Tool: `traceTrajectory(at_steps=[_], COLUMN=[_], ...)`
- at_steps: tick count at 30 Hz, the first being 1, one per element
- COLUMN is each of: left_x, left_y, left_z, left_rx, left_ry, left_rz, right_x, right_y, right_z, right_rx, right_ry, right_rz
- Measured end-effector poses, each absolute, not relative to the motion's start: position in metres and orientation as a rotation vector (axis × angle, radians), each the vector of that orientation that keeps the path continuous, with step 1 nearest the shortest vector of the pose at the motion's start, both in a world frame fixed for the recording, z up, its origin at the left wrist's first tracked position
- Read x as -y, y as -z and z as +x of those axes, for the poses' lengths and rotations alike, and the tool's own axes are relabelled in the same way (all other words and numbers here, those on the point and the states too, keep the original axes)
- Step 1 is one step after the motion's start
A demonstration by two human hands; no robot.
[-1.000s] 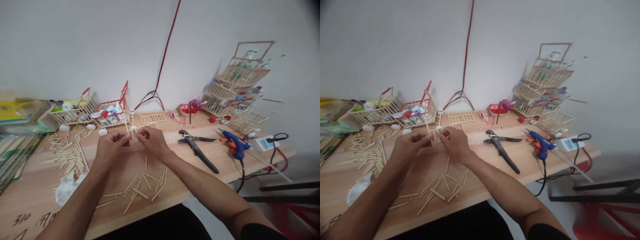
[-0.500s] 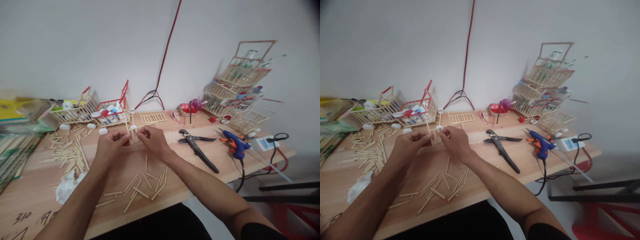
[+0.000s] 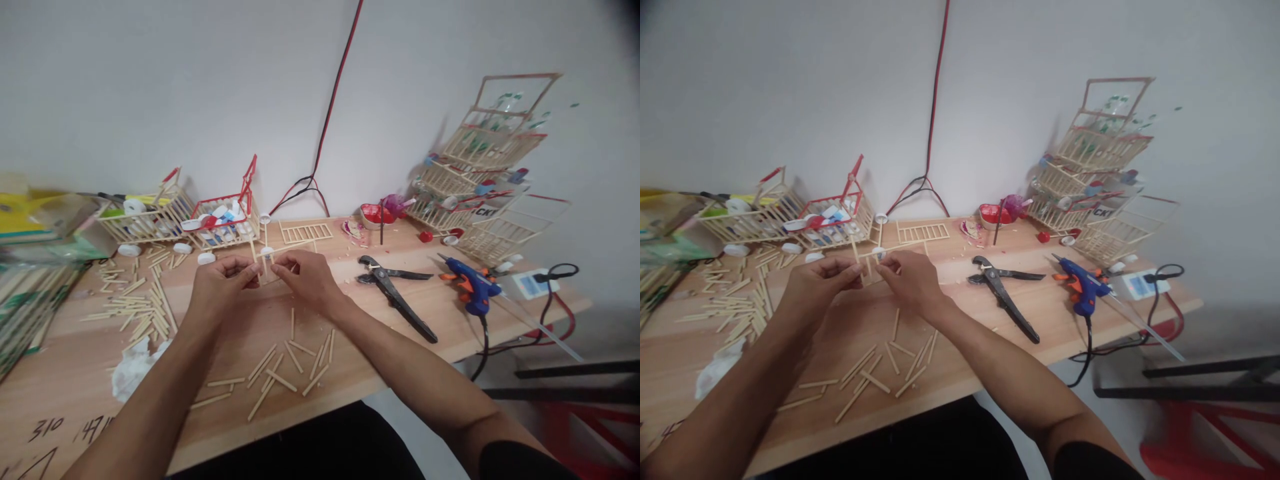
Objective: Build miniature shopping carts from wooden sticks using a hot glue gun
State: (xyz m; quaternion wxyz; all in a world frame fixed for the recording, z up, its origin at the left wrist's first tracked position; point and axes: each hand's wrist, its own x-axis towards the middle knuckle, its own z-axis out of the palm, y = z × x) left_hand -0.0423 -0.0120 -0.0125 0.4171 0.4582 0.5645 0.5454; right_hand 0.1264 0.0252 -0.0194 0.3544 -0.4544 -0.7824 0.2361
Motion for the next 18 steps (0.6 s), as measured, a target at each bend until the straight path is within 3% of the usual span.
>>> traceTrajectory(at_steps=[18], left_x=[0.0131], left_y=[0.0094], left_z=[-0.0419], left_rx=[-1.448], left_ry=[-1.324], left_rz=[1.191], right_x=[-0.0221], right_y=[0.0195], right_z=[0.124], right_rx=[2.029], right_ry=[-0.64], right_rz=[-1.219])
